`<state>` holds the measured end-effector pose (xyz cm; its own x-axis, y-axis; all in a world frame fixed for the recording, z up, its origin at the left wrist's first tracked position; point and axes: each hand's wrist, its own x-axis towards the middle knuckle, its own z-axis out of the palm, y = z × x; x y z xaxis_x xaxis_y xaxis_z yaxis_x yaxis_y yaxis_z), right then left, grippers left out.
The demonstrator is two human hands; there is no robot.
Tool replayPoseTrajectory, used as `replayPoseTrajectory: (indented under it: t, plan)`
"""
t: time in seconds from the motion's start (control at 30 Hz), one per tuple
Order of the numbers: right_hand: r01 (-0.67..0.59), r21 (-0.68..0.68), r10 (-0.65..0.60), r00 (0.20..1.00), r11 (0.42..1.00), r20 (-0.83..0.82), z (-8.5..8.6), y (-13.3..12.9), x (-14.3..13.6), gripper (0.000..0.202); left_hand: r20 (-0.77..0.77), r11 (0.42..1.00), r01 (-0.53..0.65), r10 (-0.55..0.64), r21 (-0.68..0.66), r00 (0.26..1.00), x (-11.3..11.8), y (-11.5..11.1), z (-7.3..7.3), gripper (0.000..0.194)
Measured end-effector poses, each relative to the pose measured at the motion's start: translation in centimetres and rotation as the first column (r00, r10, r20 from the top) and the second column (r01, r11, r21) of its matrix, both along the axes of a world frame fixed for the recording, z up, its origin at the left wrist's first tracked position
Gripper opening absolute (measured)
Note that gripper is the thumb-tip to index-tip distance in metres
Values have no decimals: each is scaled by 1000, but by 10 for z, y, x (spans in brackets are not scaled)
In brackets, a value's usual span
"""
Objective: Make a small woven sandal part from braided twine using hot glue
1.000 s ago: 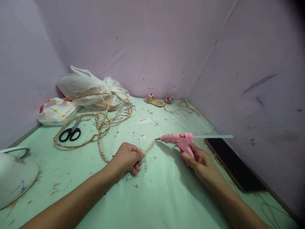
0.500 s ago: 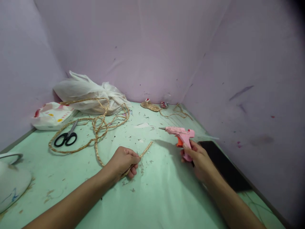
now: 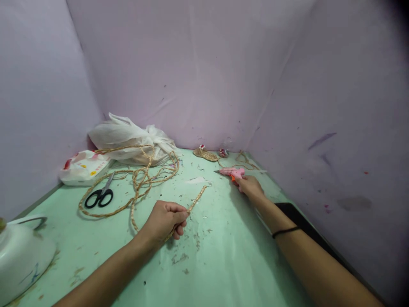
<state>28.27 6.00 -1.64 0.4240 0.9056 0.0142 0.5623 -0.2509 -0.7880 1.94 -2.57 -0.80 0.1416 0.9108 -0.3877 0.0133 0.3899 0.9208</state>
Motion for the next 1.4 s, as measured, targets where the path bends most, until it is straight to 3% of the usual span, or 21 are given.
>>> replayPoseTrajectory:
  t: [0.1, 0.2, 0.27, 0.33, 0.4, 0.43, 0.63, 0.83, 0.97, 1.1, 1.2, 1.3, 1.4]
  plan:
    - [-10, 19, 11, 998, 1000, -54, 15, -15, -7, 4, 10, 1000, 15, -15, 18, 1000, 1, 0, -3, 13]
    - [-92, 30, 97, 977, 995, -193, 17, -46, -31, 18, 55, 998, 47, -49, 31, 997, 2, -2, -5, 17]
    - [-207, 22, 200, 909, 978, -364, 9, -71, -52, 24, 91, 997, 69, -72, 27, 993, 3, -4, -7, 19]
    - [-345, 74, 272, 571, 936, -775, -2, -92, -71, 26, 119, 995, 94, -95, 17, 988, 6, -7, -8, 21]
    - [-366, 129, 279, 394, 922, -875, -11, -106, -85, 27, 139, 993, 119, -118, 1, 983, 8, -9, -9, 21]
    - [-368, 152, 293, 367, 917, -883, -15, -110, -90, 28, 147, 992, 128, -126, -6, 981, 10, -10, -10, 22]
    - [-354, 160, 295, 370, 921, -881, -22, -112, -99, 37, 180, 984, 169, -157, -57, 971, 15, -14, -14, 25]
    - [-396, 197, 355, 380, 897, -854, -24, -112, -99, 33, 173, 968, 238, -222, -81, 960, 16, -12, -12, 25]
    - [-328, 178, 330, 499, 928, -801, -24, -110, -97, 30, -157, 940, 340, -333, 19, 930, 10, -9, -4, 18]
    - [-295, 179, 328, 603, 939, -727, -24, -107, -94, 27, -561, 881, 421, -241, 215, 792, 3, -9, -1, 17]
    - [-299, 169, 323, 600, 939, -732, -24, -107, -94, 28, -650, 818, 520, -260, 244, 714, 4, -12, -3, 20]
    - [-315, 163, 328, 592, 935, -737, -24, -108, -94, 29, -694, 819, 524, -238, 232, 679, 9, -18, -4, 23]
    - [-316, 175, 345, 634, 932, -693, -24, -108, -93, 27, -822, 779, 577, -149, 244, 549, 12, -24, -2, 20]
